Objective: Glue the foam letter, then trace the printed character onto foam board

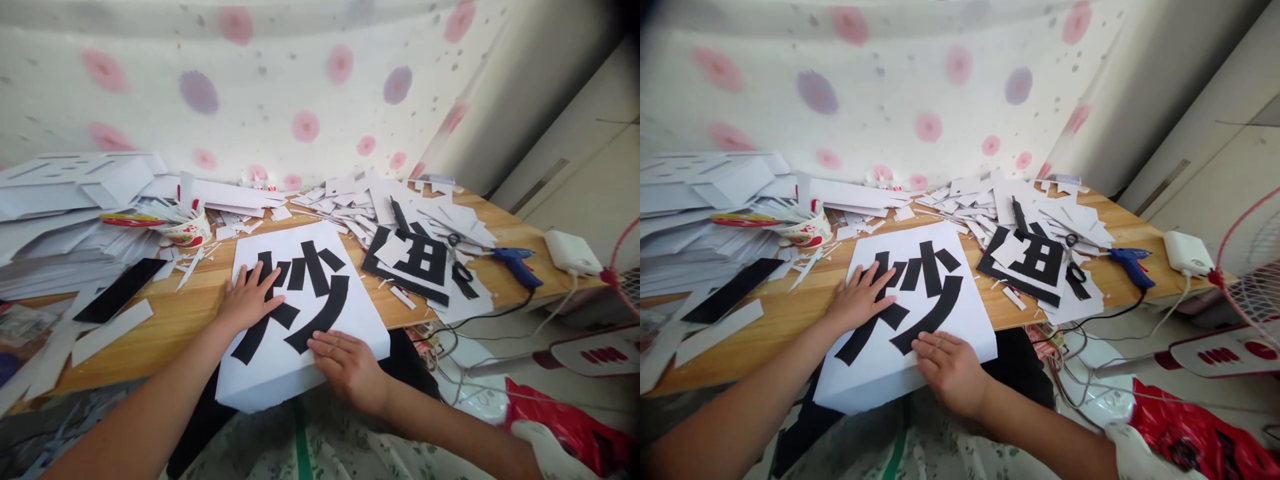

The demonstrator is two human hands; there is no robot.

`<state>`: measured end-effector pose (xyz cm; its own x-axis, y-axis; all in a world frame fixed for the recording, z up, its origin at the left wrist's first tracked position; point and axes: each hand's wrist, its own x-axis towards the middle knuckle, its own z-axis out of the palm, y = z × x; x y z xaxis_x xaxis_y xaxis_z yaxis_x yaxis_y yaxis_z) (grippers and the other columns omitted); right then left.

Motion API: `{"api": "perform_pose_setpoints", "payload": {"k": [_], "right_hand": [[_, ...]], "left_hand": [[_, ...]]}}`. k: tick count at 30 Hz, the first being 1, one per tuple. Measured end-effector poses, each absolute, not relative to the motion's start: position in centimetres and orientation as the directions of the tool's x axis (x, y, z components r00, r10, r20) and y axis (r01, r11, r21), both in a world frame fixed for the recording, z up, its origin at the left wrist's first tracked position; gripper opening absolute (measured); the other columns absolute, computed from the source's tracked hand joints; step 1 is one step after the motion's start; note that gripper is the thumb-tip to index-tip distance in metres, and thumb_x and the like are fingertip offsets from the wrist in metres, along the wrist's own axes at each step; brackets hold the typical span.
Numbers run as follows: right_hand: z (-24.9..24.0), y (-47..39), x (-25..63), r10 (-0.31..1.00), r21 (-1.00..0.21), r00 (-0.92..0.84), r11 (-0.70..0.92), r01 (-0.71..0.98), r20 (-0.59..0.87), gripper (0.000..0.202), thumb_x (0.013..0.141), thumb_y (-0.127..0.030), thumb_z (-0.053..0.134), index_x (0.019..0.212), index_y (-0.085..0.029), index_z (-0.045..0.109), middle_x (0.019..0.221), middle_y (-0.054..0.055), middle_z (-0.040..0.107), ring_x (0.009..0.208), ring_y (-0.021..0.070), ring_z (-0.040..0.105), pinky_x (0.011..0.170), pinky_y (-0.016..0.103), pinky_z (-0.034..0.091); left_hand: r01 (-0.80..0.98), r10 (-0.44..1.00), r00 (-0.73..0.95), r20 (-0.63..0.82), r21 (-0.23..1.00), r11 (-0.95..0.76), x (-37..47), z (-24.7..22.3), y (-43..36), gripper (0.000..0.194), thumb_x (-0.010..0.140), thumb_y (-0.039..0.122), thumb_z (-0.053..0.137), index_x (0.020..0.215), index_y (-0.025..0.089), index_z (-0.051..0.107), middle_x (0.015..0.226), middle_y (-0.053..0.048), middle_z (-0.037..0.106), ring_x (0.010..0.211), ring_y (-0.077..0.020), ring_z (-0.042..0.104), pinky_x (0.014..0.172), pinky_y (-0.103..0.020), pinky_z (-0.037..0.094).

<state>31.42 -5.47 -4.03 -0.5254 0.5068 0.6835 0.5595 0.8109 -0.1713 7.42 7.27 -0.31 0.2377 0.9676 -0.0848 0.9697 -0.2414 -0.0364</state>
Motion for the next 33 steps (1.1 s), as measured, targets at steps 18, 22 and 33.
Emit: {"api": "perform_pose_setpoints", "payload": {"k": [18,22,33], "right_hand": [[-4.0,-6.0,43.4,0.625,-0.185,-0.437,0.684,0.705,0.647,0.019,0.085,-0.009,0.058,0.098,-0.02,0.066,0.109,0.006,0.072,0.108,0.0211,0.064,0.094,0.039,0.054],[-3.1,-5.6,43.0,0.617,-0.222,-0.362,0.668,0.711,0.698,0.018,0.082,-0.006,0.06,0.094,-0.019,0.065,0.1,0.007,0.073,0.108,0.0216,0.064,0.092,0.039,0.054],[1.7,3.4,30.1,0.87,-0.158,-0.491,0.48,0.863,-0.035,0.065,0.09,-0.047,0.045,0.146,-0.017,0.033,0.155,0.008,0.023,0.143,0.0301,0.018,0.112,0.057,0.022]], "left_hand": [[0.971,0.967,0.239,-0.085,0.009,-0.239,7.4,-0.4,7.2,0.069,0.084,0.072,0.032,0.146,0.041,0.022,0.158,-0.008,0.01,0.141,-0.0435,0.005,0.103,-0.068,0.016],[0.971,0.968,0.239,-0.072,0.034,-0.237,7.2,-0.6,7.1,0.069,0.083,0.072,0.034,0.145,0.042,0.025,0.158,-0.009,0.012,0.141,-0.0443,0.006,0.102,-0.07,0.016],[0.968,0.971,0.239,-0.02,0.086,-0.236,7.1,-0.7,6.6,0.07,0.081,0.071,0.042,0.143,0.042,0.029,0.157,-0.009,0.016,0.141,-0.0441,0.008,0.102,-0.07,0.015]]}}
